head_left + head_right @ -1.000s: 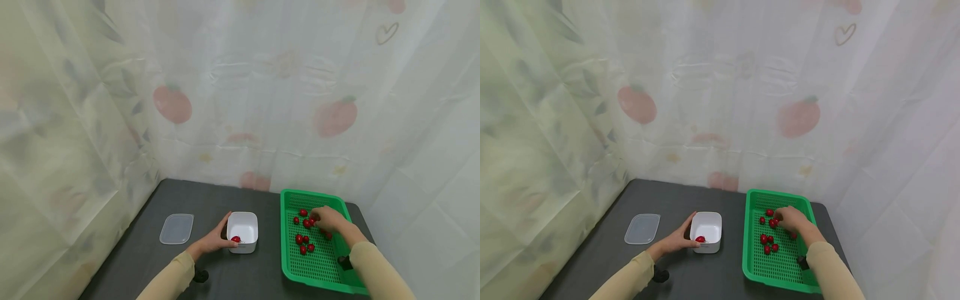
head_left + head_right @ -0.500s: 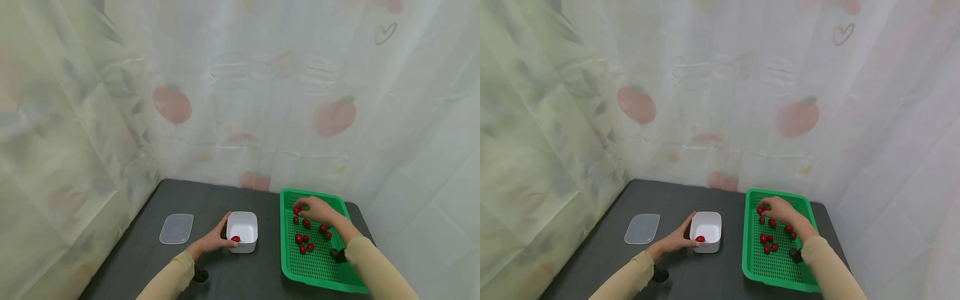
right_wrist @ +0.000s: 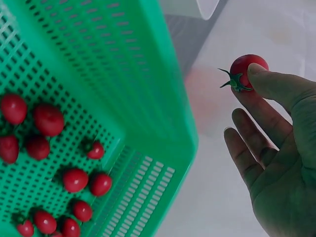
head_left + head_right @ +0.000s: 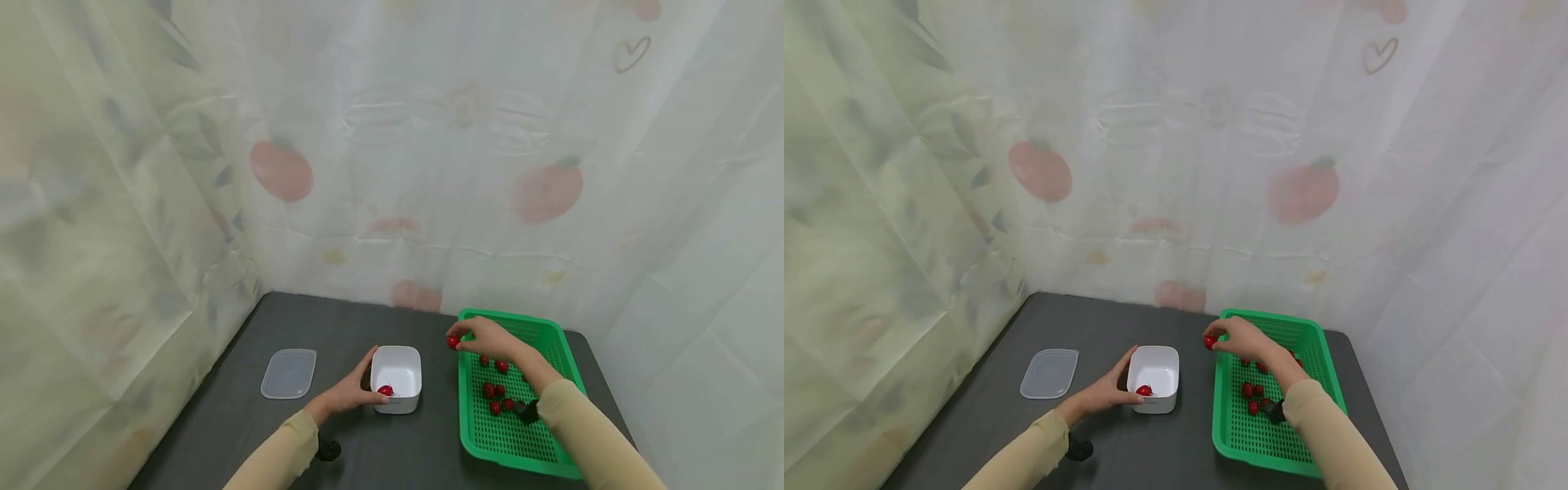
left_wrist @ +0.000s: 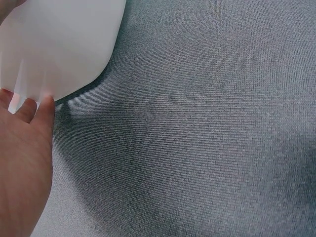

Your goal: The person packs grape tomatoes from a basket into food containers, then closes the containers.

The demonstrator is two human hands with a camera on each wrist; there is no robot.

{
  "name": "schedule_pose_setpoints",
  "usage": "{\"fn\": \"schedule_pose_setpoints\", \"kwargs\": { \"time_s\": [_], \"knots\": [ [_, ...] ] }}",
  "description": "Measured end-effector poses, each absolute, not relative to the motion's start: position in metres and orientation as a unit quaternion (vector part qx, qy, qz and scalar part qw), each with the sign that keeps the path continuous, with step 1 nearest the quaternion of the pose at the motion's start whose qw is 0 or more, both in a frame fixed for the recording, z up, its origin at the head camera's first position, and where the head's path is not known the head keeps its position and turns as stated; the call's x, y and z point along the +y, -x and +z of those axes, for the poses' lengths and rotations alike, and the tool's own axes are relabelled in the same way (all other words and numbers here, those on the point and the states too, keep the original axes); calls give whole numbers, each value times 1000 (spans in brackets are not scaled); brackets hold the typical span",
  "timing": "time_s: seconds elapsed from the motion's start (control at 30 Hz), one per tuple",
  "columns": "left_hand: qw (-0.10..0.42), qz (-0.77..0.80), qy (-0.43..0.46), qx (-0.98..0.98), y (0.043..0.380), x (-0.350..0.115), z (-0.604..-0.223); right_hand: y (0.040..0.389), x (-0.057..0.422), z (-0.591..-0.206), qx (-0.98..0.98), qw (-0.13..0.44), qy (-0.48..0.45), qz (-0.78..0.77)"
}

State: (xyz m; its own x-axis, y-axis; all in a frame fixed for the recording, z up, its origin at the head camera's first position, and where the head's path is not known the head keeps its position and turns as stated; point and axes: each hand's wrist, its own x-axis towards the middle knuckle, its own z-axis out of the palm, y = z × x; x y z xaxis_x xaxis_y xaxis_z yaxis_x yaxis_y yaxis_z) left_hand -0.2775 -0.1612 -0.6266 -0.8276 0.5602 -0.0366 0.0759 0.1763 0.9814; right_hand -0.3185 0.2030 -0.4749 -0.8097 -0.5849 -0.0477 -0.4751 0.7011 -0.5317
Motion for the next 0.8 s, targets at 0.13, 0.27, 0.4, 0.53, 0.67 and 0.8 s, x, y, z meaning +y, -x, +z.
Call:
{"fn": "schedule_pose_setpoints", "kwargs": {
  "time_s": [0.13, 0.27, 0.4, 0.53, 0.67, 0.8],
  "knots": [
    [202, 607, -216, 737, 277, -162, -626, 320, 191, -476, 910, 113, 299, -264],
    [201, 602, -215, 742, 277, -161, -625, 319, 181, -476, 905, 119, 308, -268],
    [199, 601, -213, 744, 276, -161, -624, 321, 170, -479, 904, 126, 306, -270],
    [199, 603, -210, 744, 277, -161, -625, 323, 157, -484, 903, 136, 302, -274],
    [196, 599, -209, 748, 278, -160, -626, 325, 145, -489, 899, 140, 314, -272],
    [200, 596, -205, 750, 278, -160, -626, 328, 134, -493, 898, 142, 318, -269]
  ]
}}
